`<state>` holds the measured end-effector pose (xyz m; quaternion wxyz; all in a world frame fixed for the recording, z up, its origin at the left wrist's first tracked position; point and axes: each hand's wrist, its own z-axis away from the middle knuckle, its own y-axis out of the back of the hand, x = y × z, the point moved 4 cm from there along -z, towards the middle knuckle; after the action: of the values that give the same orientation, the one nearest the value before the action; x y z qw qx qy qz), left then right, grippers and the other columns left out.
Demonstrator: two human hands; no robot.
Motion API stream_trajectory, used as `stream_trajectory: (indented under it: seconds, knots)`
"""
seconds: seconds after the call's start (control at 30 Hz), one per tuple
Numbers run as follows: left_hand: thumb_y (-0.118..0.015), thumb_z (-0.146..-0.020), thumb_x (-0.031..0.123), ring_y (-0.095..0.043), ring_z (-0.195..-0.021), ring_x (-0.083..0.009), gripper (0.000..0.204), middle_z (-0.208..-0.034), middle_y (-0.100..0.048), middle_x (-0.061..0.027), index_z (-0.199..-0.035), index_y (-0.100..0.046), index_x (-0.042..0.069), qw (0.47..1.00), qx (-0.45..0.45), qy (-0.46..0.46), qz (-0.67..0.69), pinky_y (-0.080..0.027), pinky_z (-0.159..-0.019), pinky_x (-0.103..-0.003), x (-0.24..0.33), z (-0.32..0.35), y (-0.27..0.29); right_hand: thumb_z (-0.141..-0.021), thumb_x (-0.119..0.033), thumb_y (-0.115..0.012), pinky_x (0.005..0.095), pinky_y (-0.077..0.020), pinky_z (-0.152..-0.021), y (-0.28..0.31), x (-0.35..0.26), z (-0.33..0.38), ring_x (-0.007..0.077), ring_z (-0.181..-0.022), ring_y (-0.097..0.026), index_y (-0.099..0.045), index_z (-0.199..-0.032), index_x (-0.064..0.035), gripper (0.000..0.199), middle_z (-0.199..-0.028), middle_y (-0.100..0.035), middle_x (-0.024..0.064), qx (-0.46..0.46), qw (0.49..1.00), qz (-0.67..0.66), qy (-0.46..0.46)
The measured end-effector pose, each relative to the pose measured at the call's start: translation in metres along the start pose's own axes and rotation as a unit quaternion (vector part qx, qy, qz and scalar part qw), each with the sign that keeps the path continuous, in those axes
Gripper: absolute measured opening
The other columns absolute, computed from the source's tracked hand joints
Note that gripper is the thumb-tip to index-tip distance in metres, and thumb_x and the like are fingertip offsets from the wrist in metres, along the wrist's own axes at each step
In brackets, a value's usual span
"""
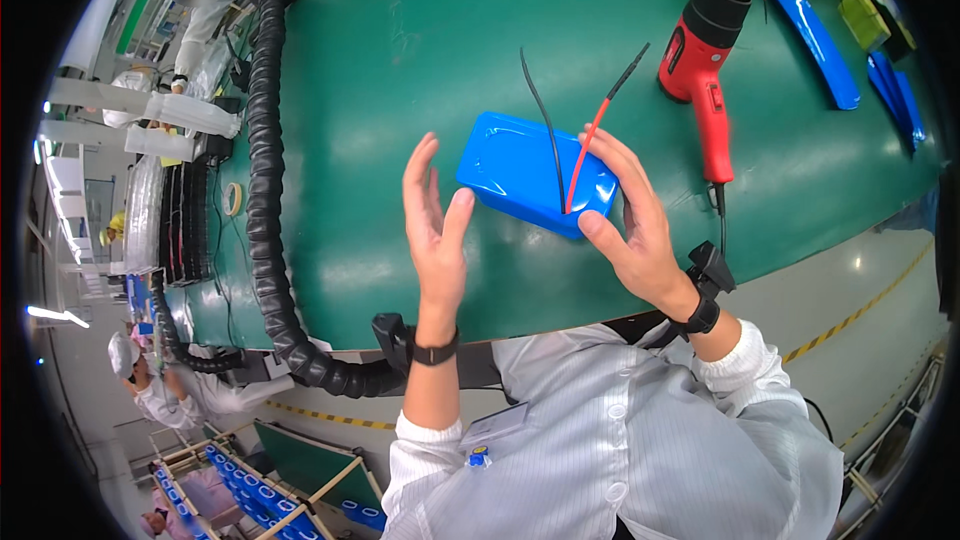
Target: Applying heat shrink wrap to battery packs using a heat gun and manual assembly.
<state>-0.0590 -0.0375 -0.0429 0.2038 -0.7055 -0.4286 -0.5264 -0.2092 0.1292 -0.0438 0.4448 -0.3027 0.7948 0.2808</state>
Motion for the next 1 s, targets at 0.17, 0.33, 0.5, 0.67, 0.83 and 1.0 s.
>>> stream_trajectory:
  seconds: [0.17,0.33,0.5,0.67,0.83,1.0]
  knots:
    - [-0.057,-0.098,0.017,-0.040,-0.142,-0.0255,0.054,-0.149,-0.048,-0.0161,-0.145,-0.043,-0.003,0.974,-0.132,0.065,0.173,-0.030,-0.118,-0.040,-0.021,-0.026,-0.005,-0.090,-0.017,-0.070,0.0425,-0.0389,-0.111,0.002,0.001,0.002,0.0329,-0.133,-0.051,-0.055,-0.137,0.0001,0.052,-0.143,-0.052,0.0227,0.048,0.998,-0.020,-0.023]
    - [-0.058,-0.094,0.029,-0.048,-0.132,-0.0232,0.054,-0.142,-0.053,-0.0143,-0.140,-0.050,0.002,0.951,-0.149,0.106,0.251,-0.036,-0.114,-0.039,-0.025,-0.033,0.003,-0.095,-0.003,-0.061,0.0381,-0.0402,-0.110,-0.018,0.001,-0.003,0.0253,-0.125,-0.056,-0.059,-0.124,0.0022,0.030,-0.134,-0.059,0.0173,0.054,0.996,-0.036,-0.063]
    - [-0.057,-0.088,0.013,-0.049,-0.116,-0.0178,0.040,-0.120,-0.053,-0.0055,-0.128,-0.059,0.007,0.944,-0.160,0.106,0.269,-0.037,-0.106,-0.033,-0.017,-0.037,-0.028,-0.104,-0.016,-0.050,0.0377,-0.0389,-0.110,0.006,0.019,0.006,0.0216,-0.123,-0.053,-0.057,-0.127,0.0011,0.029,-0.131,-0.057,0.0117,0.142,0.974,-0.081,-0.159]
    - [-0.057,-0.086,0.014,-0.044,-0.104,-0.0164,0.027,-0.105,-0.042,-0.0034,-0.110,-0.065,0.007,0.952,-0.103,0.145,0.247,-0.036,-0.096,-0.030,-0.007,-0.006,-0.001,-0.106,-0.023,-0.048,0.0392,-0.0348,-0.113,-0.015,0.030,-0.008,0.0217,-0.131,-0.046,-0.051,-0.135,-0.0046,0.034,-0.137,-0.050,0.0089,0.117,0.940,-0.212,-0.240]
    - [-0.054,-0.088,0.014,-0.043,-0.105,-0.0201,0.022,-0.105,-0.040,-0.0067,-0.108,-0.060,0.005,0.978,-0.025,0.087,0.190,-0.035,-0.098,-0.033,-0.010,0.004,-0.008,-0.098,-0.028,-0.063,0.0467,-0.0441,-0.103,-0.018,0.015,-0.025,0.0322,-0.128,-0.052,-0.052,-0.137,0.0014,0.049,-0.146,-0.049,0.0211,0.060,0.968,-0.135,-0.203]
    - [-0.056,-0.091,0.015,-0.045,-0.106,-0.0229,0.022,-0.106,-0.044,-0.0085,-0.109,-0.063,0.005,0.985,0.022,0.003,0.170,-0.035,-0.100,-0.034,-0.010,0.001,-0.021,-0.104,-0.022,-0.050,0.0393,-0.0425,-0.106,-0.005,0.035,-0.021,0.0222,-0.119,-0.054,-0.054,-0.122,-0.0048,0.025,-0.125,-0.058,0.0099,0.105,0.948,-0.190,-0.232]
